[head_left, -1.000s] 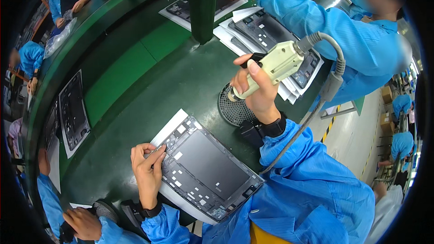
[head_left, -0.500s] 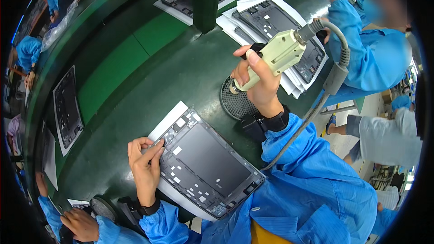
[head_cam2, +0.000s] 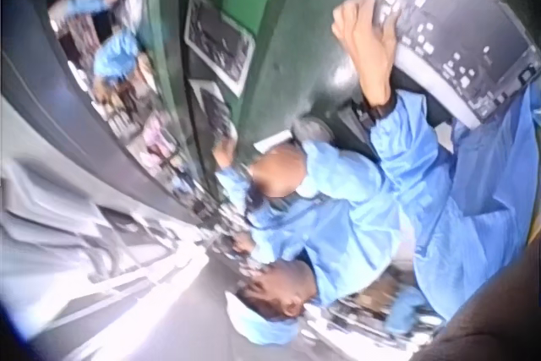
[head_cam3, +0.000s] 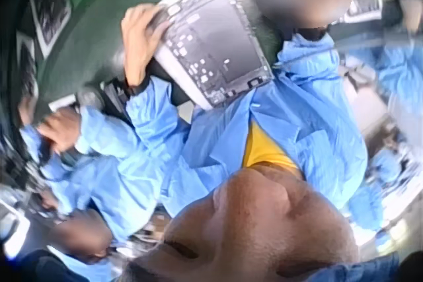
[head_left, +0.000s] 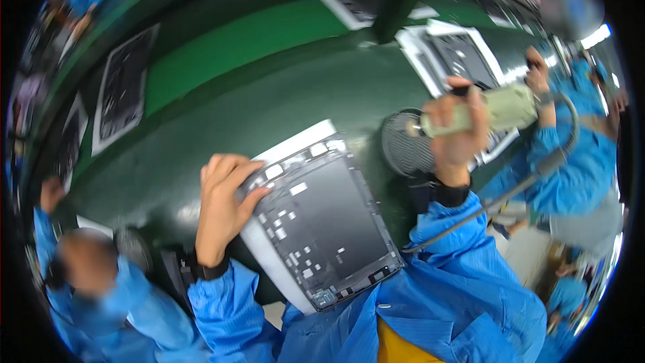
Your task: Assembling electronic components into tablet chassis on a factory line using tools.
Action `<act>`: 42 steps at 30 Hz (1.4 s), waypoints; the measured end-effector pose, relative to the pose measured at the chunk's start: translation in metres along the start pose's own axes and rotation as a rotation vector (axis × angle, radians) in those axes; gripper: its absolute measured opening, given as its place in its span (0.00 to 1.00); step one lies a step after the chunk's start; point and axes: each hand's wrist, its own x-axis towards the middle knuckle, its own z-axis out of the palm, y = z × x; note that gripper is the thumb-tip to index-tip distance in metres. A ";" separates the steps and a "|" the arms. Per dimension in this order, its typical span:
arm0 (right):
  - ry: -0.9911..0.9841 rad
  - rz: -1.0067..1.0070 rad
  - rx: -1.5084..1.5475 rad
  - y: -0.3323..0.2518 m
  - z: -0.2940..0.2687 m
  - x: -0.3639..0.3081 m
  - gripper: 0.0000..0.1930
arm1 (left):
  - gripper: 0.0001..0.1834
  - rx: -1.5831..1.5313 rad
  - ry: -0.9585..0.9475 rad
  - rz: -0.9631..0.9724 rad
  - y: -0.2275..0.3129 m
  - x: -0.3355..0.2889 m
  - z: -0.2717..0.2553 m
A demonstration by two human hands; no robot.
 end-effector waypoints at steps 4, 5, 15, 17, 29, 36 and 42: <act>-0.202 -0.013 0.051 -0.015 0.034 -0.004 0.21 | 0.18 -0.067 -0.047 -0.026 -0.011 -0.002 -0.007; -0.280 0.014 0.085 -0.012 0.051 -0.007 0.21 | 0.18 -0.087 -0.042 -0.043 -0.013 -0.008 -0.010; -0.558 0.263 0.112 0.050 0.156 -0.045 0.16 | 0.18 -0.131 -0.017 -0.018 -0.027 -0.019 -0.006; -0.538 0.292 0.066 0.058 0.156 -0.047 0.16 | 0.18 -0.128 0.000 -0.010 -0.027 -0.019 -0.006; -0.522 0.309 0.045 0.073 0.159 -0.049 0.17 | 0.17 -0.112 0.012 0.003 -0.032 -0.020 -0.003; -0.587 0.267 0.029 0.070 0.162 -0.051 0.16 | 0.16 -0.107 0.051 0.014 -0.031 -0.020 -0.003; -0.580 0.258 -0.094 0.069 0.163 -0.055 0.20 | 0.17 -0.130 0.042 0.005 -0.034 -0.022 -0.001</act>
